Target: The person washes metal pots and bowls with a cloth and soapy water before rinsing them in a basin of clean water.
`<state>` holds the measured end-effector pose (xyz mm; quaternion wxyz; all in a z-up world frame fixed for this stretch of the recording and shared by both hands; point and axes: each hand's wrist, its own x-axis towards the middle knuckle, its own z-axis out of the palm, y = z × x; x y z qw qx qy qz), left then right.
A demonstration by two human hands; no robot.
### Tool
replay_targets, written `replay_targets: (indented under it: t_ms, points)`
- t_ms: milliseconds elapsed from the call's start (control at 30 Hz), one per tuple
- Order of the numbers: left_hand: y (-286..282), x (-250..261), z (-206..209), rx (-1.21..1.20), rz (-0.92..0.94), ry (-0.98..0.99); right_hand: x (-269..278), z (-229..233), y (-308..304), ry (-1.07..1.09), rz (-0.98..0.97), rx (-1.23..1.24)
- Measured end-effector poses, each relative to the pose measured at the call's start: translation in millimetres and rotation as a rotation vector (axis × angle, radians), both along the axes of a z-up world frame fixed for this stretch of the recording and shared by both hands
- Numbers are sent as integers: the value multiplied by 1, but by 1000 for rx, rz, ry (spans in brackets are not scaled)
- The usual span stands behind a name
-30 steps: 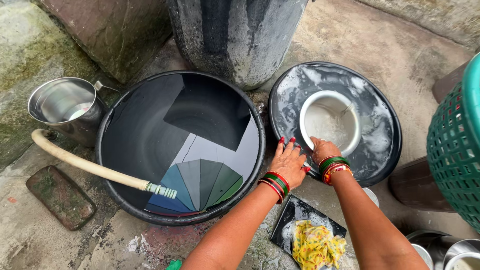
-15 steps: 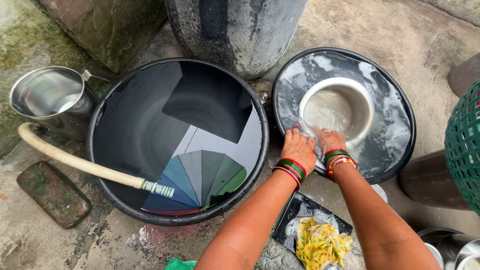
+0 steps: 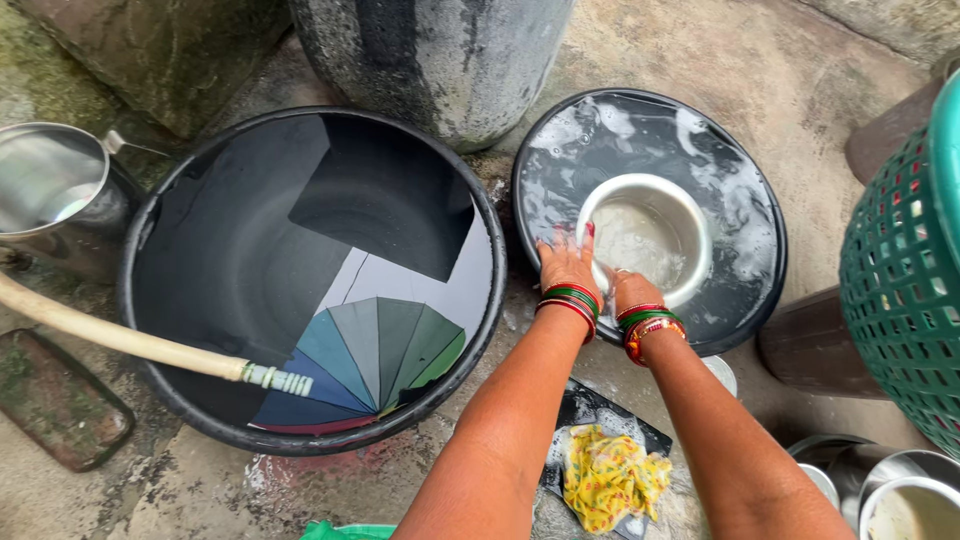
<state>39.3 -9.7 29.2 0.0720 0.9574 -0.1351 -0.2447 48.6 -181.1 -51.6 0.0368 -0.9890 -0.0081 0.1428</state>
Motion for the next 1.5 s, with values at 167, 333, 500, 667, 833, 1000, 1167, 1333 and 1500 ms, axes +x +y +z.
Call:
replay_targets:
  t_ms: [167,333,500,667,833,1000,1167,1333,1500]
  points:
    - [-5,11,-13,9,81,-75,-15,15,8,-63,25,-5]
    - [-11,18,-26,107,58,-41,-17,34,17,-100,-59,-27]
    - [-16,26,-42,169,-54,44,-24,42,10,-239,-335,540]
    - [-12,21,-35,142,-35,3,-22,68,-10,-570,-488,1010]
    - [-1,3,-25,23,-1,-246,-37,96,-6,-442,-1083,1598]
    - [11,-19,-20,-87,-6,-325,-40,67,-26,-459,-822,2218]
    - [24,-46,-27,-104,-70,-371,-53,39,-36,-482,-913,2299]
    - [60,-78,-2,-67,-290,-296,-65,23,-37,-470,-789,2418]
    - [95,-124,39,28,-555,-94,-84,26,-31,-445,-745,2451]
